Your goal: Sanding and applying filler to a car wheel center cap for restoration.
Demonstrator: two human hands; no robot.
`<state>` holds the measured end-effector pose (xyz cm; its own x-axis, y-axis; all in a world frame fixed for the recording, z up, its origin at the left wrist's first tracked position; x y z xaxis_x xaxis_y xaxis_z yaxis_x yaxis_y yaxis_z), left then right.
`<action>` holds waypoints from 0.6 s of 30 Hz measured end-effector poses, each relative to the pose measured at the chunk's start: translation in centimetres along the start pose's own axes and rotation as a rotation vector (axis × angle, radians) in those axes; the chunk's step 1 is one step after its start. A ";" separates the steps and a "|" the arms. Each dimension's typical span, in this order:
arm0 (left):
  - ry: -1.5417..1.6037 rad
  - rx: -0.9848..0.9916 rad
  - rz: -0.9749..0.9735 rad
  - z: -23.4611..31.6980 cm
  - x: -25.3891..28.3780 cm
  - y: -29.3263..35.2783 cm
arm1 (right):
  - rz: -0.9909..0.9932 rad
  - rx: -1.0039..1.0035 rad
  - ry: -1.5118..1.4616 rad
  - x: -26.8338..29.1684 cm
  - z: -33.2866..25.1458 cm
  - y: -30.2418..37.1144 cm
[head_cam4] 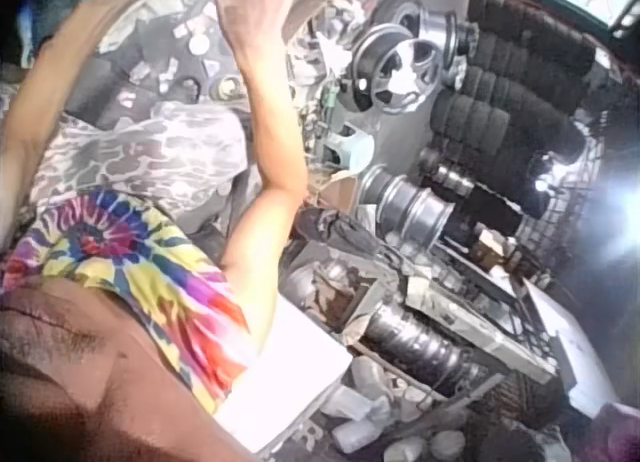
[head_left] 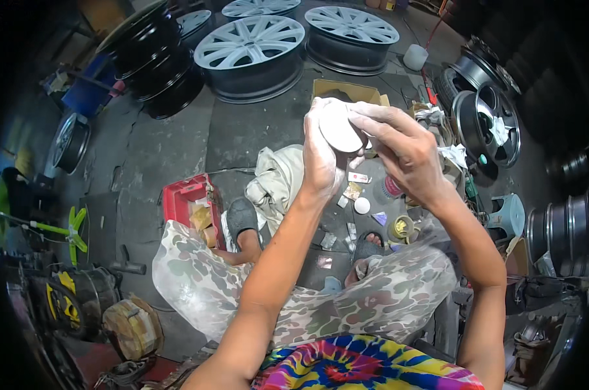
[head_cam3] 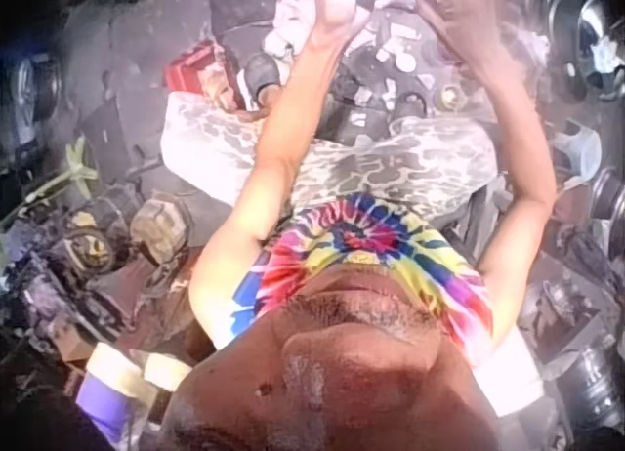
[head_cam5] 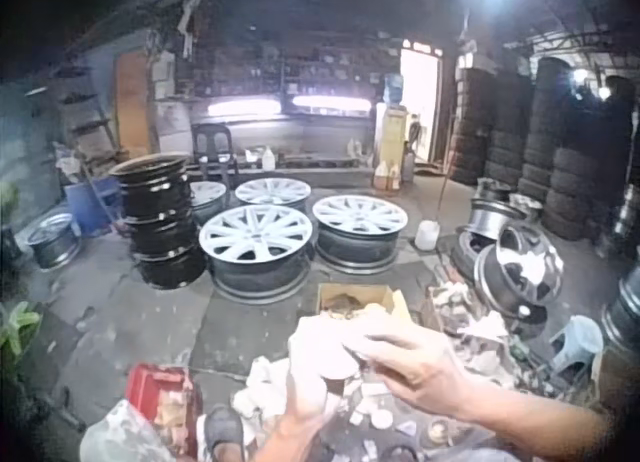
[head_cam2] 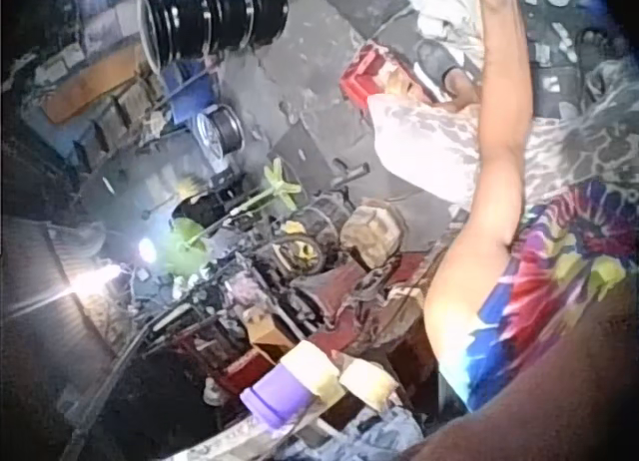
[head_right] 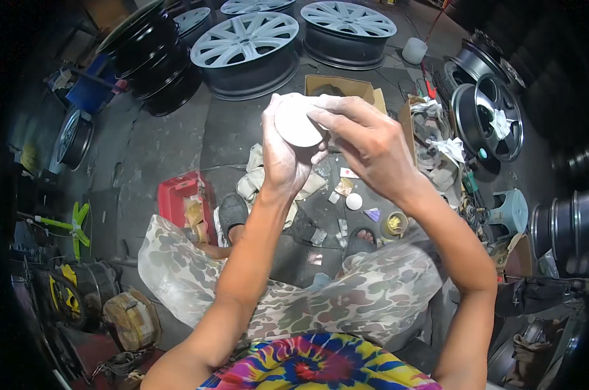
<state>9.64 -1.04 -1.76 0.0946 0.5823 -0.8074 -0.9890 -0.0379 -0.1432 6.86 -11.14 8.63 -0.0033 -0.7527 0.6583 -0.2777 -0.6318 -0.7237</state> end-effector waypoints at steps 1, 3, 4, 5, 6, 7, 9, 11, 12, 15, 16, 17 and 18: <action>-0.022 -0.024 0.013 0.6 0.1 0.0 | -0.004 -0.033 -0.026 -0.7 0.0 0.0; 0.006 -0.041 0.024 1.7 0.7 -0.2 | -0.007 0.009 -0.004 -1.1 -1.4 -0.7; 0.030 -0.051 0.035 2.1 1.0 -0.3 | -0.006 0.046 0.019 -1.3 -2.4 -0.8; -0.003 -0.206 0.227 2.9 2.4 -0.1 | 0.007 0.208 0.061 -1.9 -4.5 -0.4; -0.005 -0.209 0.230 2.9 2.6 0.0 | -0.009 0.232 0.060 -2.1 -6.0 -0.6; -0.042 -0.264 0.199 3.5 2.4 0.2 | 0.016 0.249 0.071 -2.0 -5.5 -0.7; -0.024 -0.200 0.105 2.8 1.3 -0.2 | 0.076 0.173 0.105 -1.2 -2.7 -1.0; 0.002 -0.180 0.121 2.2 0.9 0.2 | 0.037 0.045 0.033 -0.8 -0.9 -1.2; 0.019 -0.174 0.140 2.2 1.0 0.2 | 0.059 0.072 0.003 -0.9 -1.4 -1.1; -0.041 -0.251 0.102 2.8 1.4 0.5 | 0.090 0.250 0.052 -1.6 -5.4 0.1; -0.054 -0.273 0.097 3.1 1.4 0.6 | 0.091 0.248 0.049 -1.4 -5.0 0.0; -0.031 -0.233 -0.006 3.2 -0.1 0.0 | 0.066 0.105 0.016 -1.2 -2.7 -0.5; -0.027 -0.224 -0.009 3.0 -1.0 0.3 | 0.043 -0.038 -0.017 -1.1 -0.6 -0.6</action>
<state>8.86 0.81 0.73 0.0970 0.6046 -0.7906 -0.9377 -0.2108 -0.2762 6.47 -9.85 8.43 0.0003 -0.7822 0.6230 -0.3137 -0.5916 -0.7427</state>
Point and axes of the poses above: each hand's wrist, its own y-axis away from the middle knuckle, its own x-axis out of the back of the hand, z = x × y, the point moved 10 cm from there along -y, towards the middle knuckle, and after that the axes turned 4 degrees about x, right-handed, at the moved point
